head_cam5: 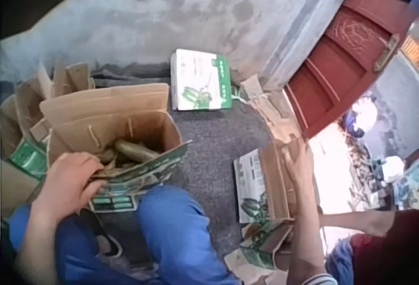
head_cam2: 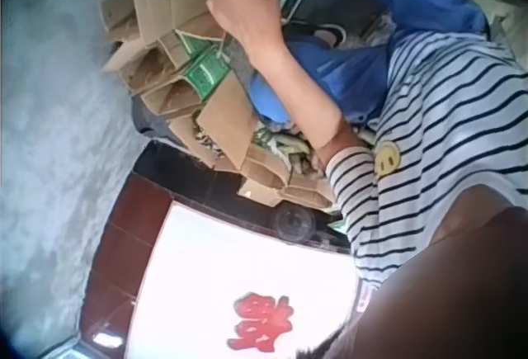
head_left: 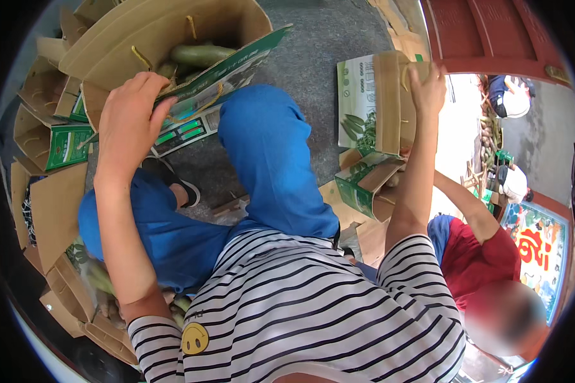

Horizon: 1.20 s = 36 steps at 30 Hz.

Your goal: Sorting, weighing, and packing root vegetables into cardboard boxes.

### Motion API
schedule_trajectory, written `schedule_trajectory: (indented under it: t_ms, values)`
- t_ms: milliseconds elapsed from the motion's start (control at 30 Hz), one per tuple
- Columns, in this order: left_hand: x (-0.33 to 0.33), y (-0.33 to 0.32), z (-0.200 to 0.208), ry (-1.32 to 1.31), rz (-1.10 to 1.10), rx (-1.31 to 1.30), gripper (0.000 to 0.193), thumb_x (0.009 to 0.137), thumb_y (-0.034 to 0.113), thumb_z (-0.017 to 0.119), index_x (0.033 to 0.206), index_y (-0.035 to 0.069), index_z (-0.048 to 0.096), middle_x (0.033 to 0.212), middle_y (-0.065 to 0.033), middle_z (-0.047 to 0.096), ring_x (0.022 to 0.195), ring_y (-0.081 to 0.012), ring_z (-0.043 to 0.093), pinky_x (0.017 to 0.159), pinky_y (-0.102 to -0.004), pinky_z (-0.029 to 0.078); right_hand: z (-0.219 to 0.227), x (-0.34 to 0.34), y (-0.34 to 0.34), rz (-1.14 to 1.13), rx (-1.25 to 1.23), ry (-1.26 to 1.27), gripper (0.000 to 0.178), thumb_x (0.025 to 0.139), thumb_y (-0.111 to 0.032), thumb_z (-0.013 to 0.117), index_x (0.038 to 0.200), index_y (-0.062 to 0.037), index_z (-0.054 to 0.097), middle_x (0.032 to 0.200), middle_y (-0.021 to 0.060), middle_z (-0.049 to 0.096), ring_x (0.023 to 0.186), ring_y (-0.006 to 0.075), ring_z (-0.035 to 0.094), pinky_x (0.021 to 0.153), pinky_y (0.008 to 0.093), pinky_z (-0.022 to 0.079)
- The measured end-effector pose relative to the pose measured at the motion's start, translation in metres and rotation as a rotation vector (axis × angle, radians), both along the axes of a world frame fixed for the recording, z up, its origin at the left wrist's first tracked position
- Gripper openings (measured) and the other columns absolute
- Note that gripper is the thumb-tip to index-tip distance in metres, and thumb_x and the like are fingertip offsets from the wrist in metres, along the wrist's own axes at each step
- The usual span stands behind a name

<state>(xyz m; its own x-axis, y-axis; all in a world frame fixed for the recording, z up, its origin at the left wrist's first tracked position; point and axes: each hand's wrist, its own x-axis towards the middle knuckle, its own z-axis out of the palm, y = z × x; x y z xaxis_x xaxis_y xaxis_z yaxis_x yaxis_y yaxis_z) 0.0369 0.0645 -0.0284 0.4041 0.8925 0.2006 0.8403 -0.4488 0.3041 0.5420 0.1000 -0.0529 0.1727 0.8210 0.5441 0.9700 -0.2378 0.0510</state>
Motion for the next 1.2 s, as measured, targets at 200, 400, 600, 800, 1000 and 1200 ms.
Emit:
schedule_trajectory:
  t_ms: [200,400,600,800,1000,1200]
  values:
    - [-0.004,-0.007,0.000,0.051,0.056,-0.018,0.025,0.079,0.015,0.064,0.100,0.004,0.057,0.102,-0.0110,0.059,0.095,-0.0332,0.055,0.080,-0.0393,0.044,-0.131,0.022,-0.074,-0.447,-0.524,0.445,0.092,0.069,-0.051,0.070,0.135,0.0009,0.031,0.119,0.0263,0.053,0.111,0.0407,0.052,0.091,0.0452,0.044]
    - [0.002,-0.007,0.003,0.062,0.100,0.000,0.032,0.074,0.021,0.069,0.099,0.005,0.058,0.098,-0.0098,0.059,0.094,-0.0303,0.056,0.083,-0.0388,0.042,-0.164,-0.001,-0.084,-0.267,-0.581,0.826,0.041,0.084,-0.036,0.059,0.105,-0.0007,0.062,0.099,0.0207,0.065,0.095,0.0362,0.061,0.085,0.0386,0.046]
    - [0.007,-0.003,0.008,0.009,0.126,-0.035,0.038,0.072,0.023,0.071,0.102,0.005,0.058,0.107,-0.0109,0.059,0.101,-0.0319,0.054,0.087,-0.0389,0.043,-0.167,-0.020,-0.060,-0.187,-0.545,0.402,0.030,0.085,-0.030,0.060,0.103,-0.0054,0.060,0.095,0.0194,0.064,0.091,0.0360,0.061,0.077,0.0436,0.047]
    - [0.001,-0.007,0.010,-0.032,0.110,-0.017,0.044,0.067,0.023,0.075,0.103,0.004,0.059,0.111,-0.0110,0.058,0.103,-0.0321,0.053,0.088,-0.0398,0.042,-0.144,-0.027,-0.036,-0.022,-0.478,0.380,0.023,0.086,-0.022,0.057,0.104,-0.0064,0.059,0.093,0.0184,0.064,0.086,0.0367,0.061,0.075,0.0427,0.048]
    - [-0.001,-0.004,0.017,-0.154,0.071,0.065,0.042,0.067,0.024,0.075,0.099,0.003,0.060,0.108,-0.0118,0.058,0.098,-0.0314,0.054,0.087,-0.0416,0.042,-0.098,-0.088,0.030,0.401,-0.373,0.524,0.021,0.087,-0.022,0.055,0.102,-0.0078,0.059,0.092,0.0169,0.063,0.086,0.0359,0.060,0.073,0.0412,0.047]
    - [0.002,0.001,0.004,-0.199,0.062,0.116,0.043,0.066,0.026,0.076,0.098,0.003,0.060,0.106,-0.0110,0.059,0.095,-0.0308,0.057,0.085,-0.0406,0.044,-0.073,-0.142,0.138,0.629,-0.337,0.486,0.022,0.087,-0.025,0.054,0.101,-0.0104,0.062,0.093,0.0161,0.063,0.086,0.0346,0.060,0.073,0.0410,0.047]
